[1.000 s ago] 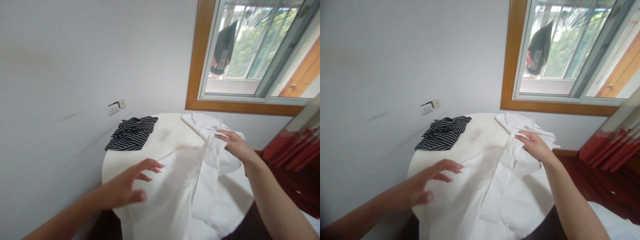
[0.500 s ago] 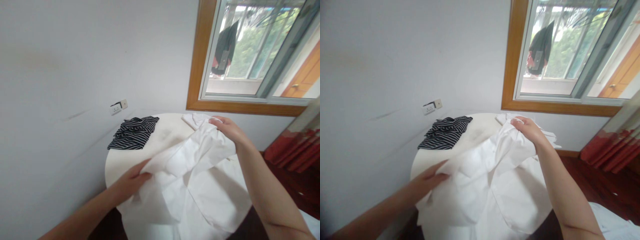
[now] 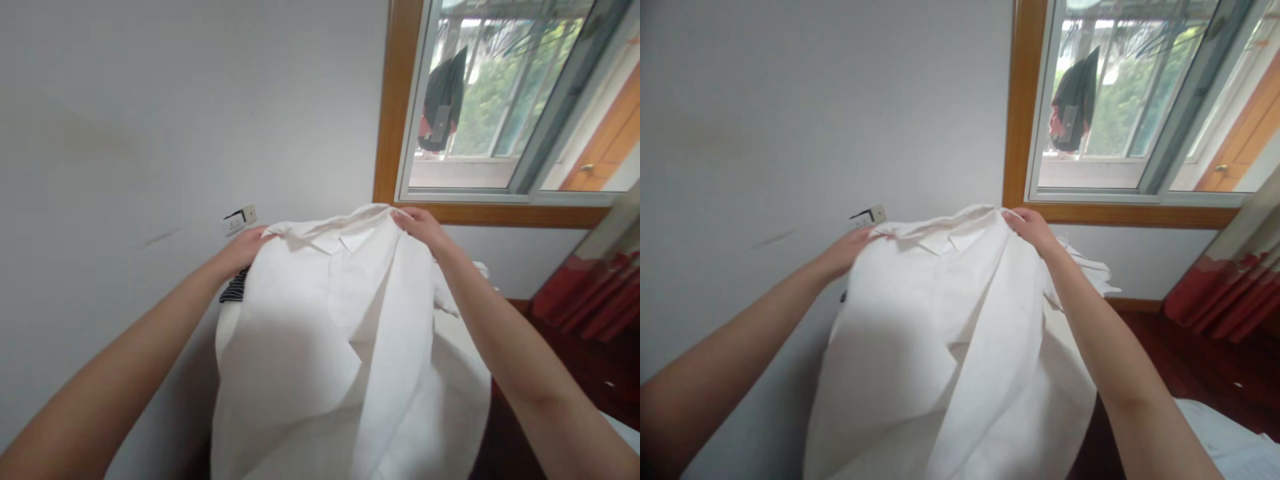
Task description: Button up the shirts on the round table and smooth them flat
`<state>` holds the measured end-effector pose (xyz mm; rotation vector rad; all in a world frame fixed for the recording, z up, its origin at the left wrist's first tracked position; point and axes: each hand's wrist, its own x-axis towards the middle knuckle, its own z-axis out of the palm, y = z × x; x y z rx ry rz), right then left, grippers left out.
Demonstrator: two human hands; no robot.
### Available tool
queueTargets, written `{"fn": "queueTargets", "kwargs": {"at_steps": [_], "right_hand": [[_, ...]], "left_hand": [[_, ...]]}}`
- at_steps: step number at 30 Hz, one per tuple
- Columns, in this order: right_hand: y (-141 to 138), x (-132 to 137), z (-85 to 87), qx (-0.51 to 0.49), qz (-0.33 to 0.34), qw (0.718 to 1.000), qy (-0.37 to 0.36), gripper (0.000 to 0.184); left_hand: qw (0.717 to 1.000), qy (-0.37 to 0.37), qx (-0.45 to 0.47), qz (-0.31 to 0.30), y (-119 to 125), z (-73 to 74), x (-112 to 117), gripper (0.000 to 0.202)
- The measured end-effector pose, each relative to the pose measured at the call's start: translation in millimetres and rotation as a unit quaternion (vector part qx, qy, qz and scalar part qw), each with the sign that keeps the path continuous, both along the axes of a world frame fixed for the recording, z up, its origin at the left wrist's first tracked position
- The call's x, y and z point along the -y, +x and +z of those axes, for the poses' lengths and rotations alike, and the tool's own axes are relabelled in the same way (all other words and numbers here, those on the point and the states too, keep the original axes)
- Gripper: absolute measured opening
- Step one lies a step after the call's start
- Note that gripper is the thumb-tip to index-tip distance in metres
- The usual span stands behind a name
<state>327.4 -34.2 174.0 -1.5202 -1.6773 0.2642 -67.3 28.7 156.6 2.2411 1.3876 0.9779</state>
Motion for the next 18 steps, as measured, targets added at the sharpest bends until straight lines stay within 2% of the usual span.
{"fn": "queueTargets", "kwargs": {"at_steps": [2, 4, 5, 7, 8, 10, 11, 13, 16, 18], "right_hand": [[-1, -20, -26.9, 0.05, -0.041, 0.997, -0.031, 0.036], [-4, -25, -53.1, 0.088, -0.06, 0.994, -0.034, 0.029], [-8, -21, -64.7, 0.12, -0.043, 0.992, -0.024, 0.03], [-21, -1, -83.9, 0.156, 0.047, 0.987, -0.006, 0.031], [-29, 14, -91.7, 0.159, 0.122, 0.98, -0.005, 0.03], [-50, 49, -104.8, 0.171, 0.292, 0.941, -0.005, 0.029], [-61, 66, -110.8, 0.174, 0.358, 0.917, -0.006, 0.032], [-78, 94, -122.9, 0.186, 0.428, 0.885, -0.001, 0.042], [-87, 116, -140.1, 0.249, 0.397, 0.883, 0.021, 0.051], [-82, 121, -146.3, 0.286, 0.368, 0.884, 0.022, 0.042]], "left_hand": [[0.996, -0.006, -0.084, 0.034, 11, -15.8, -15, 0.044], [0.986, 0.066, -0.141, 0.051, 25, -35.7, -18, 0.042], [0.981, 0.107, -0.162, 0.027, 32, -45.9, -13, 0.042], [0.968, 0.149, -0.187, -0.07, 45, -65.2, 7, 0.038], [0.959, 0.153, -0.2, -0.129, 50, -74.2, 21, 0.035], [0.929, 0.151, -0.232, -0.247, 60, -90.5, 51, 0.03], [0.914, 0.154, -0.241, -0.288, 63, -97.8, 66, 0.03], [0.899, 0.157, -0.251, -0.324, 68, -109.4, 90, 0.028], [0.901, 0.168, -0.248, -0.313, 69, -115.1, 109, 0.024], [0.907, 0.173, -0.244, -0.296, 63, -109.9, 112, 0.025]]}}
